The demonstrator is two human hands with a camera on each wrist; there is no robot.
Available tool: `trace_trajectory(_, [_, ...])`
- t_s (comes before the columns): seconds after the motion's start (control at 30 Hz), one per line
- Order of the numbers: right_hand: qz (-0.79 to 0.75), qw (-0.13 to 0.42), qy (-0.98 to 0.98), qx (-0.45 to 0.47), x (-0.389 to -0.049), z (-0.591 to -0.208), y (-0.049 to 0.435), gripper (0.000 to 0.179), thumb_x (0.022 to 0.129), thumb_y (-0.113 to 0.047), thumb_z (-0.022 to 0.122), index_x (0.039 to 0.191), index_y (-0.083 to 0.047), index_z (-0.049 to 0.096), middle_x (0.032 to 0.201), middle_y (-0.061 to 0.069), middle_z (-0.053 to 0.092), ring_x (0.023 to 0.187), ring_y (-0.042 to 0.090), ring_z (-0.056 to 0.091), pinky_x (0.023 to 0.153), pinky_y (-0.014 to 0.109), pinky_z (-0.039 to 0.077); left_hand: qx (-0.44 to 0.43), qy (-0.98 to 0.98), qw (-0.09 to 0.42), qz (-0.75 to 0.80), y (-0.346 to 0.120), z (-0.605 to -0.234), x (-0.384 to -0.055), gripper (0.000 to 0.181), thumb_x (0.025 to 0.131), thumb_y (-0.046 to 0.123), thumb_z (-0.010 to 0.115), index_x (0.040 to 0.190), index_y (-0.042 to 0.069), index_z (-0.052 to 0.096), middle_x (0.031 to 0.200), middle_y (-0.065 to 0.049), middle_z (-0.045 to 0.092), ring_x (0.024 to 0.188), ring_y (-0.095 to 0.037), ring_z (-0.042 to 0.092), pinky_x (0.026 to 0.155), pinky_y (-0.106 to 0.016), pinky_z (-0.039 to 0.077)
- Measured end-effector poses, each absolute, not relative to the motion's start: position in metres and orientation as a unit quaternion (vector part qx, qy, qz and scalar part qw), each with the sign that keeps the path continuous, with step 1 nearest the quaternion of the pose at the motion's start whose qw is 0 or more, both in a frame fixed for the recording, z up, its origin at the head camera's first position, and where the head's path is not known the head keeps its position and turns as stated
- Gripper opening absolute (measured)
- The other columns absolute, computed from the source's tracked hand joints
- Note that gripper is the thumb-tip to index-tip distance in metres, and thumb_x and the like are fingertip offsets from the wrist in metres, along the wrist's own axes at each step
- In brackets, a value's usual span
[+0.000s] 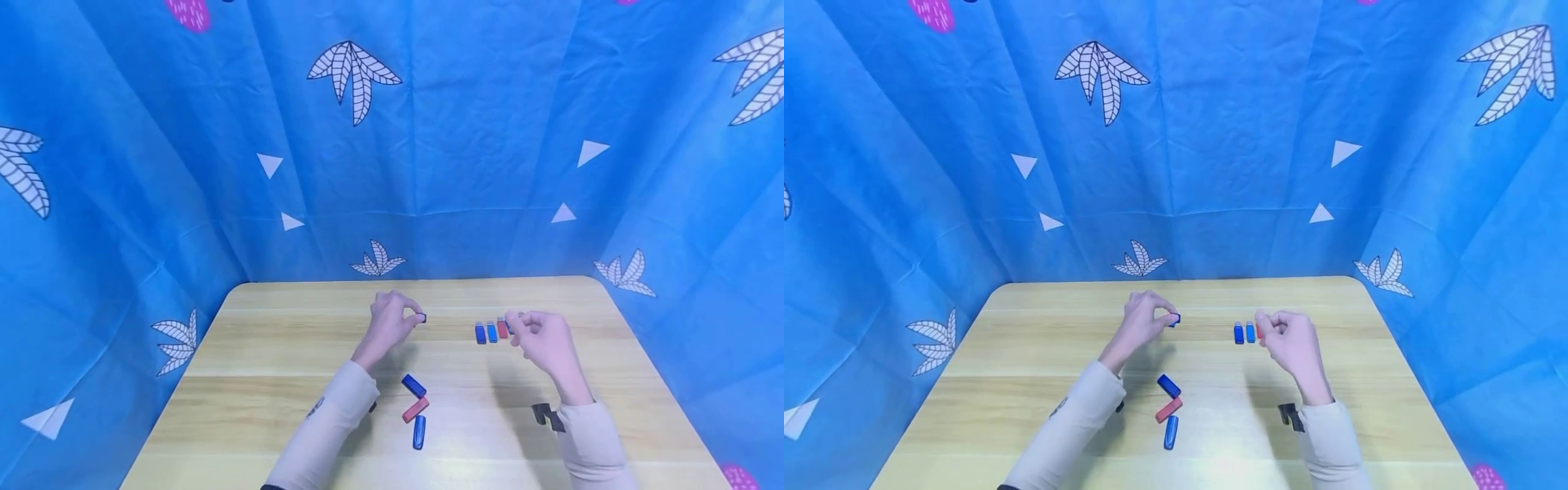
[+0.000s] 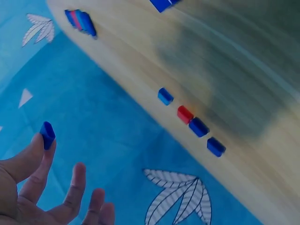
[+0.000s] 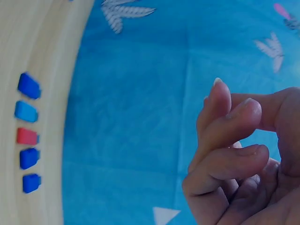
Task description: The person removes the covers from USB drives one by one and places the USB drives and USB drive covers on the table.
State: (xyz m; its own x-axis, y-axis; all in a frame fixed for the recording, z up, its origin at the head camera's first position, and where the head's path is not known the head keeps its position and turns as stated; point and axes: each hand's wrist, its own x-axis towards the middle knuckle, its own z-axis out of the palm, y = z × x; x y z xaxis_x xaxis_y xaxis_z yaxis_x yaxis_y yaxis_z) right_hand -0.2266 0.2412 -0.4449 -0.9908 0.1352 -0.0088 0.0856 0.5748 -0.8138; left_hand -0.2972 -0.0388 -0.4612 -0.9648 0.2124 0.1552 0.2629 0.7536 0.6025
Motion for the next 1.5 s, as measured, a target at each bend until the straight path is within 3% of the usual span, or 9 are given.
trace_trajectory(0.33, [0.468,0.013,-0.883,-0.039,-0.196,-0.435,0.223,0.034,0.099,-0.04,0.064,0.085,-0.009,0.07,0.071,0.003,0.071,0.047,0.012,0.047,0.04,0.024,0.033,-0.109,-0.955,-0.028,-0.275,-0.02,-0.492,-0.342,0.008,0.089,0.025,0.079,0.086,0.018,0.081,0.126,-0.01,0.064,0.126,-0.036,0.041,0.105,-0.055,0.031])
trace_trajectory(0.53, [0.482,0.003,-0.876,-0.009,-0.19,-0.44,0.215,0.026,0.099,-0.031,0.067,0.085,-0.008,0.07,0.072,0.009,0.071,0.048,0.011,0.05,0.04,0.023,0.036,-0.087,-0.963,-0.049,-0.25,-0.019,-0.509,-0.355,0.009,0.088,0.018,0.078,0.08,0.013,0.079,0.129,-0.013,0.062,0.133,-0.038,0.036,0.113,-0.061,0.025])
trace_trajectory(0.97, [0.473,0.003,-0.881,0.017,-0.183,-0.438,0.212,0.026,0.097,-0.032,0.069,0.081,-0.011,0.07,0.073,0.001,0.07,0.051,0.01,0.052,0.046,0.026,0.041,-0.112,-0.966,-0.066,-0.224,-0.022,-0.531,-0.363,0.007,0.088,0.022,0.078,0.083,0.017,0.078,0.122,-0.012,0.064,0.122,-0.035,0.044,0.107,-0.055,0.032])
trace_trajectory(1.03, [0.472,0.0,-0.881,0.016,-0.182,-0.438,0.211,0.027,0.096,-0.034,0.069,0.081,-0.012,0.07,0.071,0.001,0.07,0.052,0.01,0.052,0.046,0.026,0.042,-0.118,-0.967,-0.06,-0.219,-0.022,-0.533,-0.364,0.009,0.09,0.024,0.076,0.088,0.015,0.078,0.122,-0.012,0.064,0.121,-0.034,0.045,0.107,-0.054,0.033])
trace_trajectory(1.13, [0.472,-0.007,-0.881,0.01,-0.179,-0.437,0.21,0.03,0.096,-0.038,0.068,0.081,-0.012,0.069,0.069,0.002,0.068,0.052,0.01,0.052,0.046,0.026,0.042,-0.124,-0.973,-0.057,-0.188,-0.023,-0.534,-0.357,0.026,0.096,0.03,0.067,0.112,0.011,0.074,0.13,-0.015,0.06,0.126,-0.037,0.044,0.11,-0.058,0.033])
trace_trajectory(1.2, [0.474,-0.014,-0.88,0.004,-0.177,-0.437,0.209,0.031,0.096,-0.04,0.068,0.083,-0.012,0.07,0.068,0.002,0.068,0.051,0.011,0.053,0.045,0.026,0.042,-0.125,-0.978,-0.071,-0.152,-0.022,-0.53,-0.343,0.047,0.098,0.039,0.061,0.133,0.009,0.063,0.145,-0.018,0.052,0.138,-0.04,0.039,0.117,-0.062,0.029])
trace_trajectory(1.3, [0.472,-0.02,-0.881,0.004,-0.174,-0.437,0.208,0.03,0.097,-0.04,0.068,0.085,-0.012,0.07,0.069,0.001,0.068,0.053,0.012,0.055,0.046,0.027,0.043,-0.127,-0.982,-0.101,-0.093,-0.018,-0.531,-0.32,0.075,0.098,0.055,0.053,0.157,0.012,0.036,0.166,-0.017,0.028,0.156,-0.041,0.02,0.124,-0.066,0.017])
trace_trajectory(1.4, [0.471,-0.02,-0.882,0.006,-0.172,-0.437,0.208,0.029,0.097,-0.039,0.067,0.085,-0.013,0.07,0.068,0.0,0.067,0.053,0.012,0.055,0.046,0.027,0.043,-0.131,-0.982,-0.124,-0.06,-0.016,-0.54,-0.307,0.085,0.097,0.066,0.047,0.163,0.02,0.019,0.173,-0.01,0.01,0.16,-0.037,0.003,0.126,-0.065,0.008])
trace_trajectory(1.5, [0.472,-0.019,-0.881,0.016,-0.171,-0.438,0.206,0.028,0.097,-0.037,0.067,0.084,-0.013,0.07,0.068,0.0,0.067,0.052,0.011,0.054,0.047,0.027,0.043,-0.133,-0.98,-0.139,-0.049,-0.019,-0.548,-0.303,0.081,0.1,0.067,0.039,0.164,0.023,0.016,0.173,-0.006,0.008,0.16,-0.036,0.001,0.127,-0.064,0.005])
